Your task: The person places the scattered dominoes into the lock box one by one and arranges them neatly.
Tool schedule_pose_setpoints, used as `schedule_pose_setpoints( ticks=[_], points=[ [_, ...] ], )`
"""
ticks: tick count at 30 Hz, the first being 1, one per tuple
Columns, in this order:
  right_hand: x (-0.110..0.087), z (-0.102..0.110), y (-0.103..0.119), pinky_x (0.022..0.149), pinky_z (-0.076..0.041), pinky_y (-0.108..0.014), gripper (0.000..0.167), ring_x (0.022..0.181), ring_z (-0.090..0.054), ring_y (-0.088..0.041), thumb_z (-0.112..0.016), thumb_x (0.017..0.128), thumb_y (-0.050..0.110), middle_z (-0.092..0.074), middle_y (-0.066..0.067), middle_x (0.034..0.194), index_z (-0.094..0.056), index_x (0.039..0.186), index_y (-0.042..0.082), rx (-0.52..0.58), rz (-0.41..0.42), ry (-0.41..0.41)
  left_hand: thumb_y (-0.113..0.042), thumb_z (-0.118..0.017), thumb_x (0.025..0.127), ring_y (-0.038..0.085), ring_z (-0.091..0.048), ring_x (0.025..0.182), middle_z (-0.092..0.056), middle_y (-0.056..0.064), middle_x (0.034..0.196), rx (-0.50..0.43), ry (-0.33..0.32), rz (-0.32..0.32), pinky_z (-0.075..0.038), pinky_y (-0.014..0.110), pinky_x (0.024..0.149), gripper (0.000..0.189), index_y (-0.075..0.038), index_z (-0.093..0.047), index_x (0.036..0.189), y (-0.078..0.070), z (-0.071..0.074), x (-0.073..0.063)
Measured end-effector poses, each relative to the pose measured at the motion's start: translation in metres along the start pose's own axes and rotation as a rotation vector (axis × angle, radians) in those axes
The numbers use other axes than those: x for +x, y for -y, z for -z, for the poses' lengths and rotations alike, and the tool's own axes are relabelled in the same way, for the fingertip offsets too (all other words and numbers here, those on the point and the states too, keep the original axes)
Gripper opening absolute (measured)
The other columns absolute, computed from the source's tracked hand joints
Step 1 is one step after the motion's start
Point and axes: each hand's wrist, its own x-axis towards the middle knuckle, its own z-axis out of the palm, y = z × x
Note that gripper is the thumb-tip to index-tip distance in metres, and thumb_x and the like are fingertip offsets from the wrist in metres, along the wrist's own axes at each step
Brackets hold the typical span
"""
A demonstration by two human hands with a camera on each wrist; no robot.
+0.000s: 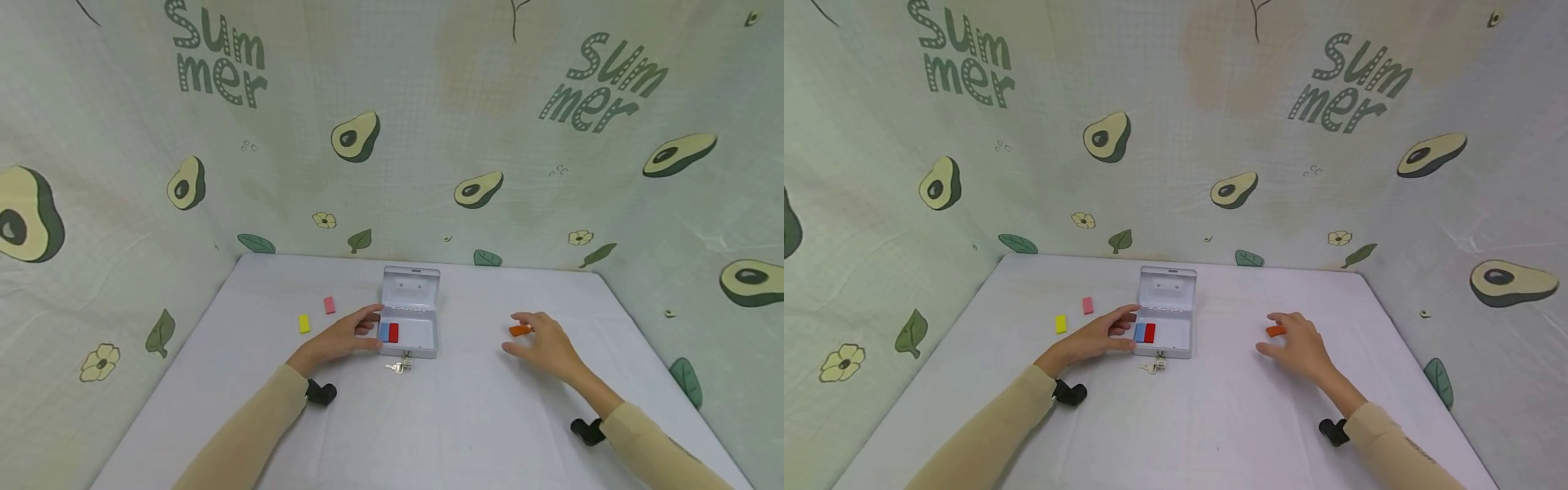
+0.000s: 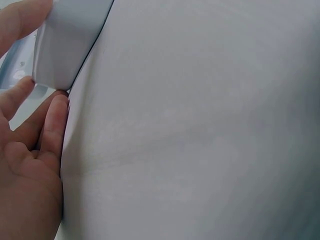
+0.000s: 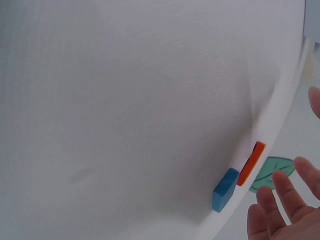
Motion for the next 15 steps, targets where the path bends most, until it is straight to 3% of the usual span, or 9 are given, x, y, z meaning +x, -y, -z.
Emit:
schedule_pose_setpoints(
  ticks=[7, 15],
  points=[
    [-0.002, 0.004, -0.018, 0.082, -0.054, -0.058, 0.073, 0.11, -0.06, -0.043, -0.088, 0.088, 0.04, -0.061, -0.028, 0.132, -0.061, 0.142, -0.001, -0.058, -0.053, 0.003, -0.038, -0.083, 0.094, 0.028, -0.051, 0.142, -0.049, 0.005, 0.162, -0.007, 0.003, -0.006, -0.043, 0.048, 0.121, 0.086, -0.03, -0.037, 0.166, 0.001, 0.0, -0.001],
    [-0.001, 0.006, -0.028, 0.08, -0.051, -0.058, 0.073, 0.105, -0.058, -0.044, -0.086, 0.088, 0.043, -0.064, -0.028, 0.121, -0.063, 0.137, -0.005, -0.098, -0.111, 0.035, -0.037, -0.083, 0.094, 0.027, -0.051, 0.142, -0.049, 0.005, 0.162, -0.011, -0.004, -0.006, -0.043, 0.047, 0.121, 0.085, -0.029, -0.037, 0.166, 0.001, 0.0, -0.001]
  ],
)
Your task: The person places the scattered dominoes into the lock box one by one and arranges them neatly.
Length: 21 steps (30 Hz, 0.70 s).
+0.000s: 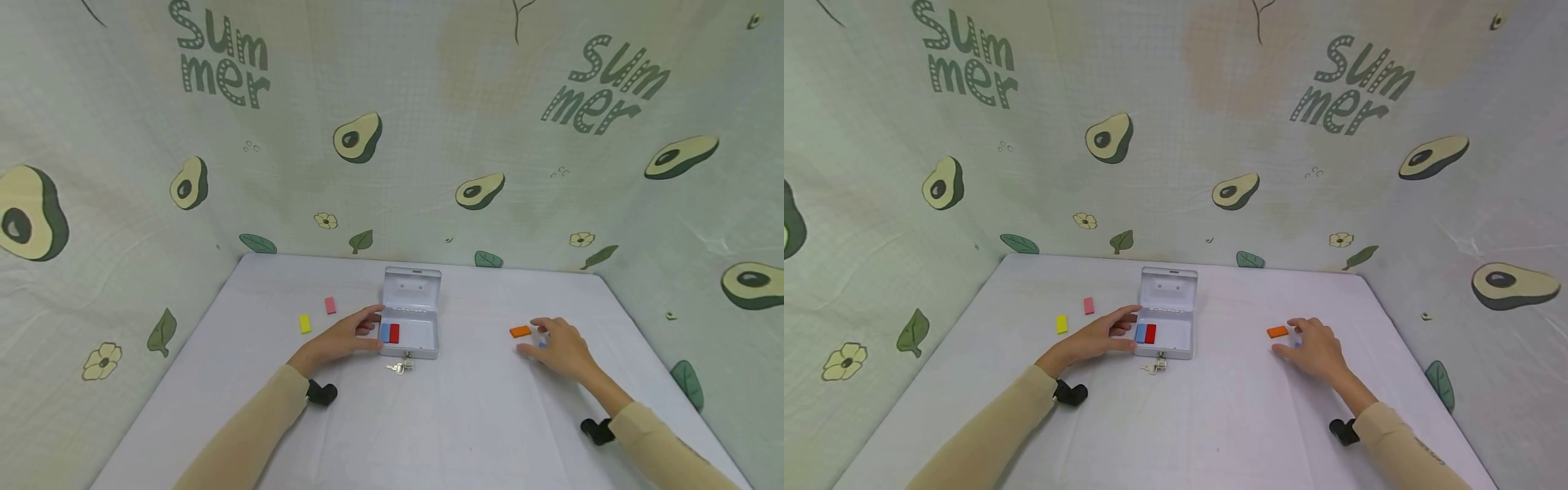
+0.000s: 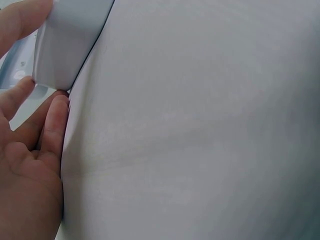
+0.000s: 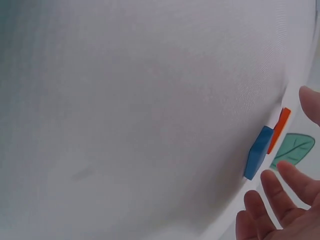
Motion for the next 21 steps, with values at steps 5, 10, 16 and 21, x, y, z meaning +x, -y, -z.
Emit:
schedule_pose_setpoints(
  ticks=[5, 10, 16, 21],
  points=[
    [0.001, 0.002, -0.002, 0.077, -0.05, -0.057, 0.07, 0.102, -0.059, -0.044, -0.084, 0.089, 0.045, -0.066, -0.026, 0.116, -0.065, 0.133, -0.006, -0.017, -0.009, 0.022, -0.038, -0.083, 0.094, 0.027, -0.051, 0.142, -0.049, 0.005, 0.162, 0.003, -0.001, 0.003, -0.044, 0.048, 0.121, 0.085, -0.029, -0.037, 0.166, -0.001, -0.001, 0.0],
    [0.004, 0.001, -0.005, 0.078, -0.049, -0.056, 0.065, 0.102, -0.058, -0.043, -0.084, 0.09, 0.043, -0.066, -0.025, 0.115, -0.067, 0.13, -0.005, -0.024, -0.008, 0.03, -0.038, -0.083, 0.094, 0.027, -0.051, 0.142, -0.049, 0.005, 0.162, -0.001, 0.002, 0.008, -0.044, 0.048, 0.121, 0.085, -0.031, -0.037, 0.165, -0.001, -0.001, 0.0],
    [0.009, -0.002, -0.007, 0.076, -0.049, -0.056, 0.063, 0.099, -0.058, -0.042, -0.084, 0.089, 0.042, -0.066, -0.025, 0.113, -0.069, 0.128, -0.005, -0.029, 0.006, 0.027, -0.037, -0.083, 0.093, 0.028, -0.051, 0.142, -0.049, 0.005, 0.162, -0.008, 0.006, 0.004, -0.044, 0.048, 0.121, 0.086, -0.031, -0.037, 0.165, -0.001, 0.0, 0.0],
    [0.012, -0.003, -0.004, 0.074, -0.048, -0.055, 0.064, 0.097, -0.058, -0.041, -0.085, 0.089, 0.044, -0.065, -0.023, 0.111, -0.07, 0.127, -0.005, -0.035, 0.013, 0.032, -0.037, -0.083, 0.094, 0.028, -0.051, 0.142, -0.049, 0.005, 0.162, -0.007, 0.009, 0.0, -0.044, 0.048, 0.121, 0.085, -0.031, -0.037, 0.165, 0.0, 0.0, 0.0]
  ],
)
